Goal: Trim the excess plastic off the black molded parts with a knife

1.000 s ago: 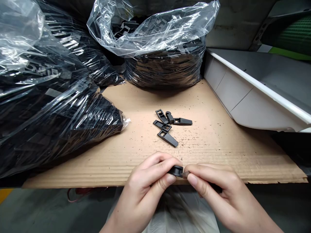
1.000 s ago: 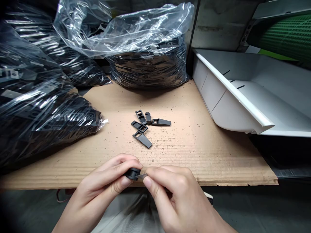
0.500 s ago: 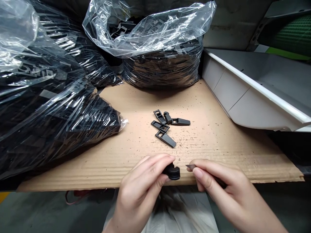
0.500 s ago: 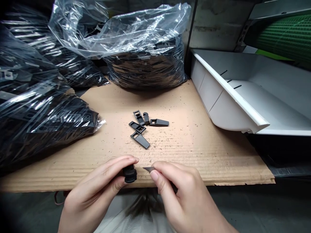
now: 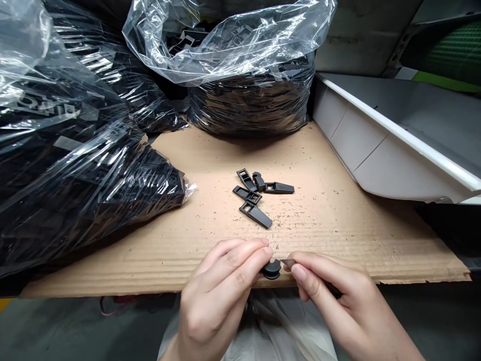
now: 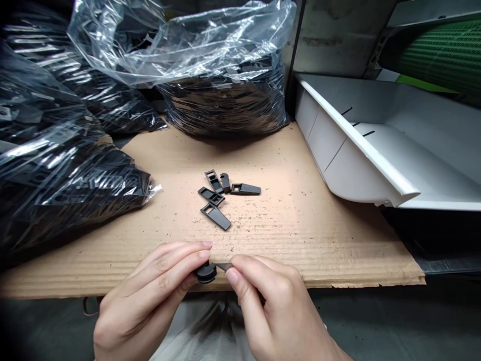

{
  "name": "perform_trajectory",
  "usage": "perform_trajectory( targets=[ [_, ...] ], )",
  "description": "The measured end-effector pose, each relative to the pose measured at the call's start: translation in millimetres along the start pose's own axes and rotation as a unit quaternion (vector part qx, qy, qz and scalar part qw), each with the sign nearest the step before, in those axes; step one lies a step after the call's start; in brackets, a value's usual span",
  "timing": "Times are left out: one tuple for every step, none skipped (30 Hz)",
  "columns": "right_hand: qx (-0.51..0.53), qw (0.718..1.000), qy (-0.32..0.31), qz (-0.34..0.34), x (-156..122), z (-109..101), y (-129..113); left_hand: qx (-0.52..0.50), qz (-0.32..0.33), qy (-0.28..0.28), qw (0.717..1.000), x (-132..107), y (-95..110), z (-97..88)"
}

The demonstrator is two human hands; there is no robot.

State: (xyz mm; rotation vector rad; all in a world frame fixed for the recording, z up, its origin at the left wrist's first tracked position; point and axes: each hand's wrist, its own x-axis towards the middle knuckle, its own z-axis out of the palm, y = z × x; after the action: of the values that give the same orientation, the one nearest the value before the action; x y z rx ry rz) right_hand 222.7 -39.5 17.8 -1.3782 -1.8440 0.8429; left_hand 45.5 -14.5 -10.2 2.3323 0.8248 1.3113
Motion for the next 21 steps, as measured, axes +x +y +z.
perform_trajectory(
  targets=[
    [0.001,1.000,-0.003,0.001,-1,0,0,-0.001,0.001,0.001,1.000,0,0,0.1],
    [0.003,1.000,-0.010,0.005,-1,-1,-1,-0.001,0.002,0.003,1.000,0,0,0.3],
    [0.006,1.000,-0.022,0.013,-1,-2,-2,-0.004,0.003,0.001,1.000,0,-1,0.5],
    [0.012,0.999,-0.039,0.022,0,-3,-2,-0.007,0.002,-0.003,1.000,0,-1,0.6],
    [0.021,0.998,-0.060,0.030,1,-4,-3,-0.011,0.002,-0.010,1.000,0,-1,0.7],
    [0.031,0.995,-0.082,0.039,3,-6,-4,-0.014,-0.001,-0.017,1.000,1,-2,0.5],
    [0.041,0.993,-0.104,0.046,6,-9,-4,-0.017,-0.004,-0.023,1.000,1,-2,0.1],
    [0.049,0.990,-0.125,0.051,9,-12,-4,-0.019,-0.007,-0.026,0.999,1,-1,-0.5],
    [0.056,0.986,-0.146,0.057,12,-15,-4,-0.022,-0.008,-0.027,0.999,1,0,-1.4],
    [0.069,0.981,-0.169,0.063,15,-18,-4,-0.028,-0.011,-0.029,0.999,2,1,-2.3],
    [0.088,0.974,-0.194,0.075,18,-20,-4,-0.038,-0.017,-0.032,0.999,2,2,-3.1],
    [0.114,0.966,-0.217,0.089,21,-23,-3,-0.051,-0.025,-0.037,0.998,3,3,-3.8],
    [0.145,0.956,-0.236,0.101,23,-25,-2,-0.063,-0.034,-0.042,0.997,3,4,-4.1],
    [0.177,0.946,-0.248,0.113,23,-26,-2,-0.074,-0.044,-0.048,0.995,4,5,-4.0],
    [0.207,0.936,-0.258,0.121,24,-27,-1,-0.080,-0.053,-0.050,0.994,4,6,-3.6],
    [0.232,0.925,-0.273,0.125,23,-27,0,-0.079,-0.058,-0.047,0.994,4,6,-2.9],
    [0.251,0.914,-0.291,0.127,22,-28,0,-0.072,-0.065,-0.043,0.994,4,6,-2.1],
    [0.267,0.904,-0.308,0.128,20,-28,0,-0.063,-0.074,-0.038,0.995,5,6,-1.4],
    [0.275,0.897,-0.322,0.129,18,-28,0,-0.054,-0.083,-0.032,0.995,5,6,-0.9],
    [0.276,0.895,-0.326,0.131,15,-28,0,-0.047,-0.094,-0.026,0.994,6,6,-0.6],
    [0.268,0.899,-0.319,0.132,13,-28,-1,-0.043,-0.108,-0.020,0.993,7,7,-0.6]
  ],
)
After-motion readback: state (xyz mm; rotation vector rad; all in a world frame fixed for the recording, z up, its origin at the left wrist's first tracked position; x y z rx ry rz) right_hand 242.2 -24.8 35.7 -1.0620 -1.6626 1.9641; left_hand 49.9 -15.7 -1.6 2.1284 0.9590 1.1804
